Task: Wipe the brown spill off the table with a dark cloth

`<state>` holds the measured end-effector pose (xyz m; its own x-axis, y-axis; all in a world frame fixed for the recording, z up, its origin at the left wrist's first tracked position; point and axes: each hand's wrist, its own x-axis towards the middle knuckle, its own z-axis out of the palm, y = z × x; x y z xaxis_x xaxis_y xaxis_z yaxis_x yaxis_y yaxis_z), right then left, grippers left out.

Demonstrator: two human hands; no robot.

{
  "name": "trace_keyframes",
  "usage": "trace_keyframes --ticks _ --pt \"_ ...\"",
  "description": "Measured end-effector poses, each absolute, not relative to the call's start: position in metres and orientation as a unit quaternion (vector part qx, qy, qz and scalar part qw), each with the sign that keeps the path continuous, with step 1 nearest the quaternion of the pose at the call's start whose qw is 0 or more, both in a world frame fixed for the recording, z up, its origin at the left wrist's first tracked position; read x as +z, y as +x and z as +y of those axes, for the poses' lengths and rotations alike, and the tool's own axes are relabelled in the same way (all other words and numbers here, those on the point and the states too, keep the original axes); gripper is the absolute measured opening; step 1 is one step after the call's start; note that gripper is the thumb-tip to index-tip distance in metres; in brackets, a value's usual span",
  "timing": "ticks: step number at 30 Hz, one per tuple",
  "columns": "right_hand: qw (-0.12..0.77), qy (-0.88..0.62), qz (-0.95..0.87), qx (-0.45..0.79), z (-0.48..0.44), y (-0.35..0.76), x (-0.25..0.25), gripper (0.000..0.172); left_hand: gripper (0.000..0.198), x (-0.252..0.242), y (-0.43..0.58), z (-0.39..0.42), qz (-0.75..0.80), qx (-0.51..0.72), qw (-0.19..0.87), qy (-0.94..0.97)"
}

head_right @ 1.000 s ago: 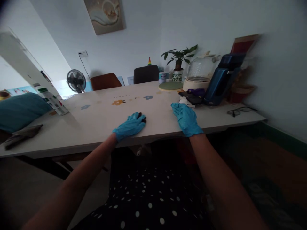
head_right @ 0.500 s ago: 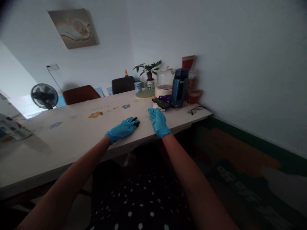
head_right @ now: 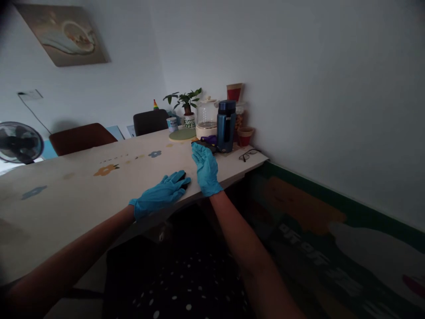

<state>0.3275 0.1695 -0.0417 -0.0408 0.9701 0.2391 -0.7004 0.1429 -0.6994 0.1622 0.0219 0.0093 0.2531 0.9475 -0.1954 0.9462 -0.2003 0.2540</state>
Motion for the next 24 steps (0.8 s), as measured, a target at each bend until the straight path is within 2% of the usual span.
trace_keyframes --ticks 9,18,24 --pt "0.677 -0.195 -0.366 0.608 0.177 0.344 -0.022 0.037 0.073 0.004 0.185 0.061 0.562 0.025 0.157 0.812" --pt "0.675 -0.189 -0.356 0.618 0.174 0.360 -0.037 0.039 0.073 -0.001 0.157 0.120 0.629 0.037 0.138 0.764" --pt "0.639 -0.187 -0.366 0.651 0.161 0.366 -0.047 0.030 0.067 0.000 0.138 0.176 0.661 0.054 0.122 0.738"
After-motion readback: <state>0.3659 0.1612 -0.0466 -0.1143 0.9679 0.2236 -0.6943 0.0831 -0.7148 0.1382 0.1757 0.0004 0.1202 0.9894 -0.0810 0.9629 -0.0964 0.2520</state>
